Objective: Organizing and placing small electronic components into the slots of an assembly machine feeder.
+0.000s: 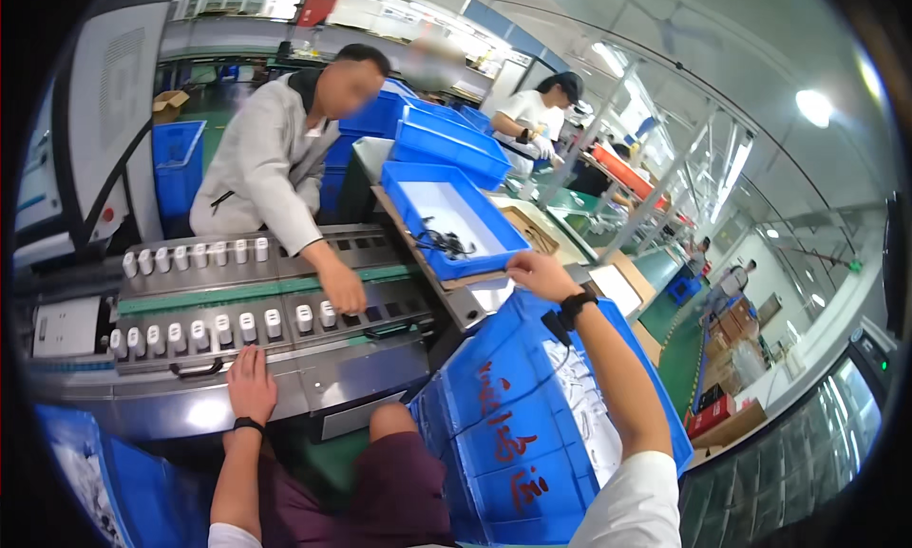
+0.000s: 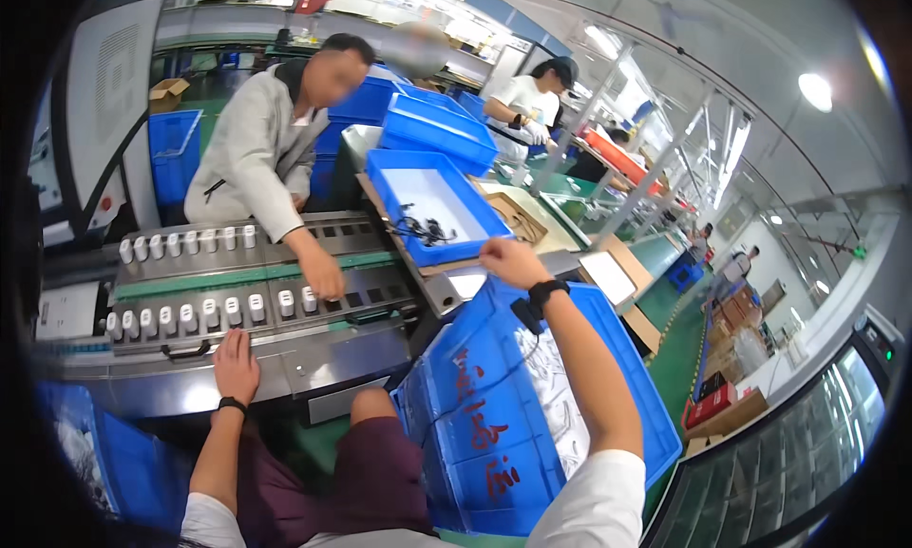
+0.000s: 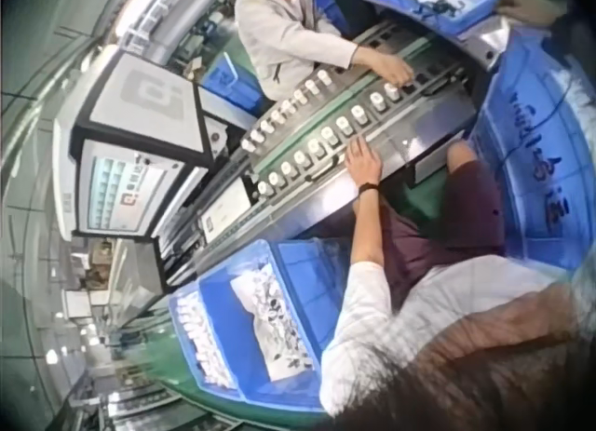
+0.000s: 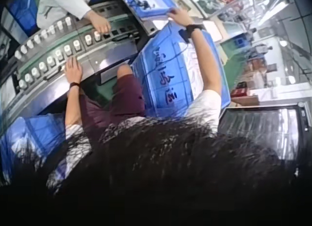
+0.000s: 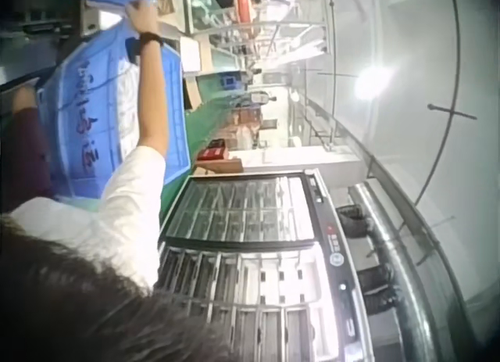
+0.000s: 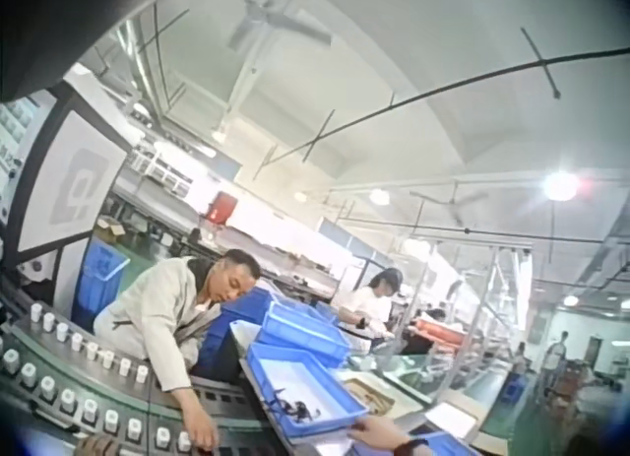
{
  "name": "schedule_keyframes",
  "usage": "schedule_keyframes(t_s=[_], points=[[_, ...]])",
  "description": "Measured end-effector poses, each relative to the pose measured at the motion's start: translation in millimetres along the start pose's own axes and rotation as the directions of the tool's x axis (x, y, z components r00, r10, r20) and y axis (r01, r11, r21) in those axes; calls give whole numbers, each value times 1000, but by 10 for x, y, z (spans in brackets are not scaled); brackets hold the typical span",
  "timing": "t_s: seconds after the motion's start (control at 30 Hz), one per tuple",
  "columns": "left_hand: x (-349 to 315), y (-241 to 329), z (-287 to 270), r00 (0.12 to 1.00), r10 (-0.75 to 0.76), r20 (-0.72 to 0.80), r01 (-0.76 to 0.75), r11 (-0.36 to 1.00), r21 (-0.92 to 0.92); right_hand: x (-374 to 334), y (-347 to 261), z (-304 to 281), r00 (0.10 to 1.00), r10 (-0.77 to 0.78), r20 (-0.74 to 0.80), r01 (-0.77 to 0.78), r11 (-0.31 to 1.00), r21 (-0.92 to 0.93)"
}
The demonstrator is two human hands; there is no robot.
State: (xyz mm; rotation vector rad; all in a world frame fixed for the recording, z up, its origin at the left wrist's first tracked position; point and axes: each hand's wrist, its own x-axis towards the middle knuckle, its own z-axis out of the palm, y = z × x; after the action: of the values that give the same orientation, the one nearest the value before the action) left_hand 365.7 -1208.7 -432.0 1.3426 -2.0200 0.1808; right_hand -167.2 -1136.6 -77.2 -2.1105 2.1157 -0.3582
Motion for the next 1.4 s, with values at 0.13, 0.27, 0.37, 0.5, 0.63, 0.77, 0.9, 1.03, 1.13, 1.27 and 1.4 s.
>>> schedule_keyframes(t_s=[0.13, 0.27, 0.37, 0.5, 0.63, 0.77, 0.9, 1.03, 1.13, 1.27, 1.4], points=[[-38, -54, 207, 1000, 20, 13, -20, 998, 61, 18, 696, -151, 976, 133, -173, -84, 961, 264], [-110, -142, 164, 999, 7, 40, -8, 999, 33, -245, 270, 450, 995, -88, -46, 78, 981, -179], [-76, -131, 71, 998, 21, 61, -22, 1000, 17, -336, 250, 537, 971, -130, -202, 103, 985, -136], [-89, -87, 58, 993, -18, 119, 16, 1000, 23, -340, 129, 503, 981, -62, -182, 48, 995, -84], [192, 121, -248, 972, -82, 221, 88, 996, -20, -367, 35, 319, 992, -10, -128, -1, 997, -82], [403, 216, -724, 790, -285, 543, 463, 858, -223, -301, 8, 265, 998, 46, -53, -51, 993, -103], [775, 502, -1510, 760, -91, 643, 334, 904, -267, -225, 21, -219, 997, -7, 78, -7, 984, 177], [906, 677, -2311, 626, -151, 765, 563, 767, -309, -322, -87, -1483, 894, 13, 447, -208, 897, 389], [709, 534, -2627, 532, -252, 808, 649, 734, -198, -520, 440, -2423, 668, 13, 744, -536, 702, 469], [416, 335, -2904, 498, -366, 787, 623, 782, -31, -172, 1783, -3479, 788, 325, 524, -436, 894, 101], [329, 372, -2899, 418, -463, 782, 737, 676, 6, 598, 2938, -3742, 760, 644, -89, -626, 687, -368]])
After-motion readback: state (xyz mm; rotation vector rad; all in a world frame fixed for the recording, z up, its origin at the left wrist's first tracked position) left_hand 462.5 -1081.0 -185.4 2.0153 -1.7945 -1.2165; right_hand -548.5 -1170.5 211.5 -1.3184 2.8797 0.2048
